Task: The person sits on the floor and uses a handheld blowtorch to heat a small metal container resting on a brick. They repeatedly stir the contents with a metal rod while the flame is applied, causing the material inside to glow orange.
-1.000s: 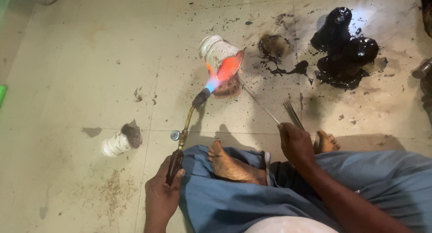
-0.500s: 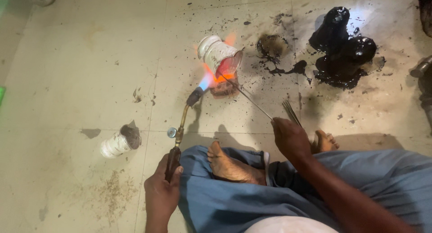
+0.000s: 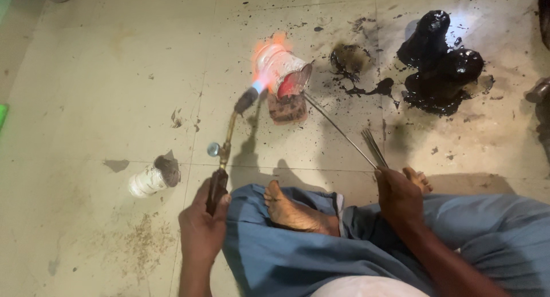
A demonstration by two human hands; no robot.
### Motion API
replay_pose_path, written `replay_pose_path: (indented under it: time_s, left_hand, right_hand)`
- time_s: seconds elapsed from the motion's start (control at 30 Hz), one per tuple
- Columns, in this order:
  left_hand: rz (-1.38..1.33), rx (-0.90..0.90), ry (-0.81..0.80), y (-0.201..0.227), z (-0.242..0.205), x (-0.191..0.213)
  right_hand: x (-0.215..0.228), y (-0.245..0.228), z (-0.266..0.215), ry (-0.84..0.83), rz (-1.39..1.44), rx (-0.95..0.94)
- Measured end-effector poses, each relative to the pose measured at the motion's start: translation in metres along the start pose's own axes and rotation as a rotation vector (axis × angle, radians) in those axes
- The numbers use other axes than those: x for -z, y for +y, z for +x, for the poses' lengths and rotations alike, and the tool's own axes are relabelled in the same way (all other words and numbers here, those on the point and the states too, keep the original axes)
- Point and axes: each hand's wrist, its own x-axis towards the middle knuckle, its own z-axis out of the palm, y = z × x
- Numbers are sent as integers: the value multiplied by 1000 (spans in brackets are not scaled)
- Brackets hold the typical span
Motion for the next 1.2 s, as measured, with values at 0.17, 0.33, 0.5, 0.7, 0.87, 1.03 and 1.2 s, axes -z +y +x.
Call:
replay_pose_path:
  time_s: [0.17, 0.33, 0.5, 0.7, 0.87, 1.03, 1.2]
  left_hand:
    - [-81, -139, 37, 19, 9, 8]
    - [79, -80, -52, 7, 3, 11]
    - [79, -46, -102, -23, -4, 12]
    - [-176, 93, -90, -14, 44, 4]
    - [-465, 37, -174, 3, 83, 8]
    - [-577, 28, -225, 0, 113, 6]
    - [-588, 53, -277, -17, 126, 12]
  right_hand:
    - [4, 6, -8, 26, -110, -45]
    - [4, 6, -8, 38, -117, -20]
    - [3, 6, -9, 41, -79, -14]
    - [4, 3, -9, 29, -72, 11]
    - [10, 2, -15, 67, -60, -42]
    - [11, 6, -17, 51, -74, -51]
    - [10, 6, -22, 89, -101, 4]
